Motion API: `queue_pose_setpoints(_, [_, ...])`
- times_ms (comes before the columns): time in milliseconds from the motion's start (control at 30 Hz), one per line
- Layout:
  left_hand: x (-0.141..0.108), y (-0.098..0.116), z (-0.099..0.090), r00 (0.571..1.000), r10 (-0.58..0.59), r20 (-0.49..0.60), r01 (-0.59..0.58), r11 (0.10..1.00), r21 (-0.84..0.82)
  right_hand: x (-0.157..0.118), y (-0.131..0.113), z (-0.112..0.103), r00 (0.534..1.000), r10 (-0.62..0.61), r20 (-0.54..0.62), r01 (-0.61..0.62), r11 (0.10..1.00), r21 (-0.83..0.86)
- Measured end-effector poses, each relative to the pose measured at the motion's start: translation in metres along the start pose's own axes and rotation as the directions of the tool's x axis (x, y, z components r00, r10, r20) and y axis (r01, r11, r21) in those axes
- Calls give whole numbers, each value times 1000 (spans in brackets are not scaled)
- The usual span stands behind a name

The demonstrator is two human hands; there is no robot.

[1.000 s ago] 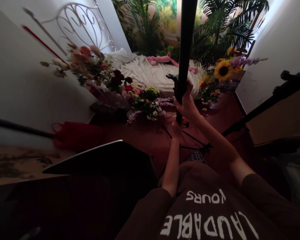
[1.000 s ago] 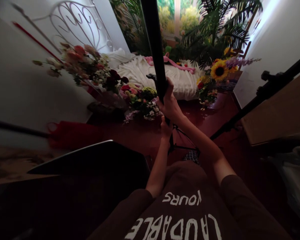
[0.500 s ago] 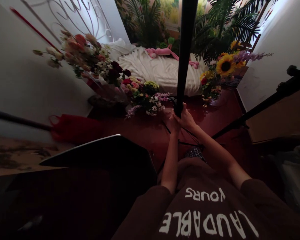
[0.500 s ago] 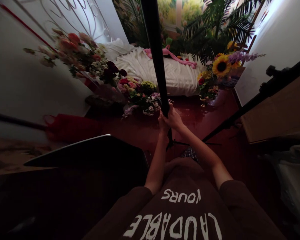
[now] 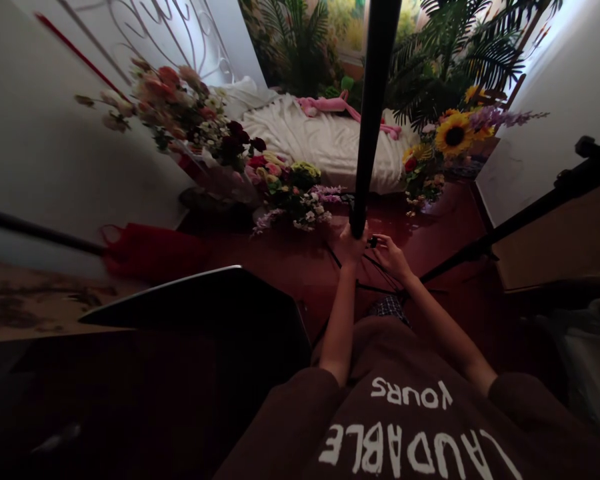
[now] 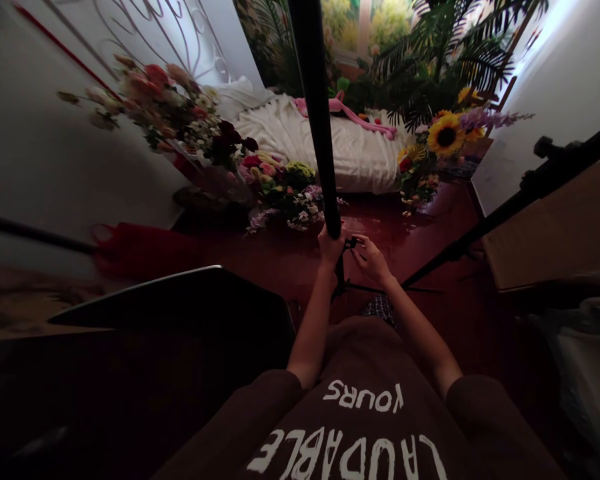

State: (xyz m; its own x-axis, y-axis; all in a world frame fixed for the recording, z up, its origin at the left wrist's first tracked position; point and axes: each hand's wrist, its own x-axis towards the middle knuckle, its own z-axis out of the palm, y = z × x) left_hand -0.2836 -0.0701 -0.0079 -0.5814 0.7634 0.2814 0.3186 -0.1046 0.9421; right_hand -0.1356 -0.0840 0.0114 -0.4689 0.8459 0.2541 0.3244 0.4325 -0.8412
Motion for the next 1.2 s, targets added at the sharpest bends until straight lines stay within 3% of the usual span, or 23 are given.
queue_pose_setpoints(300, [-2, 3, -3, 999, -38, 16, 37, 998, 56, 2, 1, 7, 975, 223, 11, -224, 972, 68])
queue_pose_setpoints(500, [-3, 6, -6, 998, -43, 34, 44, 999, -15, 12, -5, 11, 967, 244, -67, -249, 965, -78])
queue_pose_setpoints(600, [-4, 7, -8, 998, -21, 67, 26, 997, -77, 21, -5, 10, 953, 289, -92, -294, 955, -43])
queue_pose_setpoints(700, [-4, 5, -11, 997, -18, 72, 24, 996, -83, 31, -2, 8, 925, 380, -24, -375, 921, 109])
queue_pose_setpoints(833, [-2, 10, -17, 996, -25, 88, 31, 997, -68, 34, 7, 1, 866, 471, 169, -500, 805, 320])
queue_pose_setpoints(933, [-1, 28, -25, 998, 44, -34, -47, 992, -116, 19, 17, -4, 838, 510, 193, -541, 733, 412])
queue_pose_setpoints(1067, [-2, 63, -39, 948, 177, -266, -211, 972, -105, -11, 32, -14, 832, 534, 151, -542, 721, 432])
queue_pose_setpoints(1200, [-5, 89, -43, 910, 237, -339, -267, 963, -44, -38, 47, -36, 768, 639, 53, -580, 657, 482])
